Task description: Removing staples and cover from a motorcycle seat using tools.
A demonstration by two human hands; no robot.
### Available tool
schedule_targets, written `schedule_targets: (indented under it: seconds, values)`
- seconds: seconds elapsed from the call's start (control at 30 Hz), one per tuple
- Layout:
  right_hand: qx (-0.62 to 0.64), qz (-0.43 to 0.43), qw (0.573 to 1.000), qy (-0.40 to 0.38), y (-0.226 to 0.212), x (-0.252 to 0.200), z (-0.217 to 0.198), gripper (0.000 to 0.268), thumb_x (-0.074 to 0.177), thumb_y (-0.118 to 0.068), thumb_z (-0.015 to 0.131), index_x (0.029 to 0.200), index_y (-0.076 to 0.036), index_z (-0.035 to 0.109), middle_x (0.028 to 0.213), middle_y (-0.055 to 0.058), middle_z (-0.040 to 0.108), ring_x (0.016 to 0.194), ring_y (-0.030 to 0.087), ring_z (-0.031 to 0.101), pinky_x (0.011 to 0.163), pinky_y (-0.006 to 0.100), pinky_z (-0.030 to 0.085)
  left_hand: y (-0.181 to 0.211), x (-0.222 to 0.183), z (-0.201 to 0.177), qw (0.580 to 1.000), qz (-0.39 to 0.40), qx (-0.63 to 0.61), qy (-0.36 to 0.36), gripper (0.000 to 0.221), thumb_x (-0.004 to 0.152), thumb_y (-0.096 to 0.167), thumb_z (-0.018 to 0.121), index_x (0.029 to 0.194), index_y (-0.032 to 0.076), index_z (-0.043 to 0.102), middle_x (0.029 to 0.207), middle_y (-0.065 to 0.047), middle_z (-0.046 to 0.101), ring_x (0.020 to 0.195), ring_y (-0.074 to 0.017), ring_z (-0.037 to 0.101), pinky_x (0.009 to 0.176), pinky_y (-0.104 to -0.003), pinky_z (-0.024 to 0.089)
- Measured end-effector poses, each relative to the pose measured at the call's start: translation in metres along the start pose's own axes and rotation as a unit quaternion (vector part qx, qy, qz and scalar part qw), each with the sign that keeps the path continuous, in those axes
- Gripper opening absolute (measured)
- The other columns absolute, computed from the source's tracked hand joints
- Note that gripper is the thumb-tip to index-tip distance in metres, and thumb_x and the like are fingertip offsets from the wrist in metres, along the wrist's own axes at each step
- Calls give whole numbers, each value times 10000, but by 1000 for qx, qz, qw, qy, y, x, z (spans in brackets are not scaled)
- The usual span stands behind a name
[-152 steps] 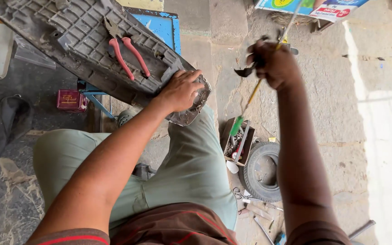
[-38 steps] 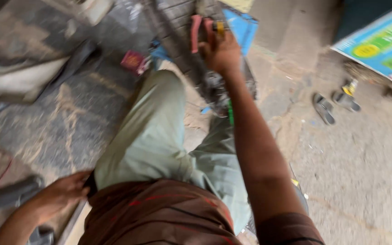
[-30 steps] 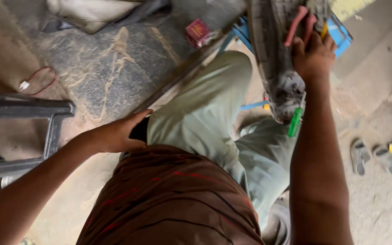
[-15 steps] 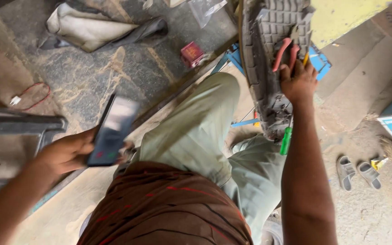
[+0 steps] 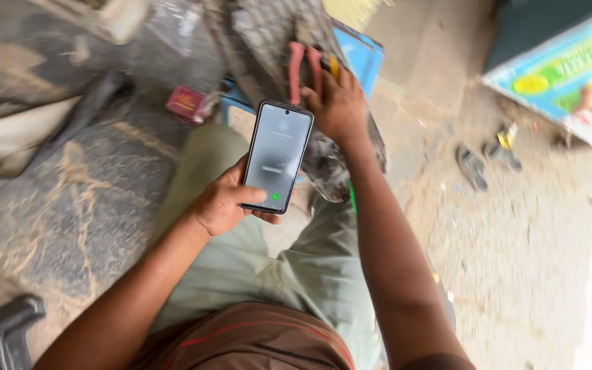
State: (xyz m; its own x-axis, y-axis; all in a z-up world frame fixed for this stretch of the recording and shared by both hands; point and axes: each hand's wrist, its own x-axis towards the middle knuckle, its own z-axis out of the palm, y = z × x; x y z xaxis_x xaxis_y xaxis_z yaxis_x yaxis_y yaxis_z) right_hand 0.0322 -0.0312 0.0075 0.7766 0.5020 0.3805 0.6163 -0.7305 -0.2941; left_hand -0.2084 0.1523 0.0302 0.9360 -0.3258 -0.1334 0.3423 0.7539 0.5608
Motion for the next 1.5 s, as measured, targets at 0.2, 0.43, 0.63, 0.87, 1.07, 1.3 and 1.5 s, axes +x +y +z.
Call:
schedule_targets:
  seconds: [0.2,0.43,0.63,0.87,1.07,1.3,1.5]
  values:
    - [1,35,999,-15,-16,-4,-13,583,969,-490,675,1364,-64,640,1437,190,545,1366,396,457,1102,522,368,-17,34,29,987,-29,147,58,636,787,32,705,1386,110,510,1073,-68,724,938,-187,731,588,-403,634]
    - [-11,31,999,-15,-13,-2,-5,620,985,-515,657,1403,-58,617,1452,198,525,1397,400,426,1128,533,343,-27,46,10,994,-93,11,50,626,1035,582,415,1327,59,596,1079,-144,744,915,-231,750,538,-371,598]
    - [-3,37,999,-34,-24,-1,-19,617,992,-505,651,1414,-57,606,1482,201,513,1415,416,413,1146,536,330,-29,48,1,979,-193,-56,-36,832,1011,688,199,1415,49,548,1187,-197,718,992,-288,740,633,-456,623]
    - [-3,36,998,-46,-20,-1,-18,617,991,-492,645,1414,-44,606,1486,218,510,1410,428,413,1153,536,329,-44,52,48,902,-265,-200,-276,703,1072,559,356,1559,62,454,1458,-251,589,1281,-319,638,974,-470,582]
    - [-9,14,998,-55,-10,-6,-12,631,1046,-505,638,1434,-9,600,1460,257,510,1382,455,423,1130,554,357,-144,52,19,952,-212,-7,-219,584,1066,470,358,1445,40,468,1339,-238,583,1175,-315,617,914,-449,553]
    - [4,45,996,-83,-18,-2,-26,679,1036,-540,596,1460,-10,571,1466,265,512,1394,442,428,1133,555,365,-254,83,-15,938,-161,228,-205,451,1058,367,363,1312,15,486,1200,-222,577,1051,-310,594,844,-425,519]
    - [21,46,995,-84,-20,0,-30,732,1050,-594,531,1555,-67,470,1511,276,462,1439,448,369,1158,570,284,-331,91,-43,855,-127,442,-238,346,1051,279,368,1198,-5,501,1081,-209,572,945,-306,575,784,-404,490]
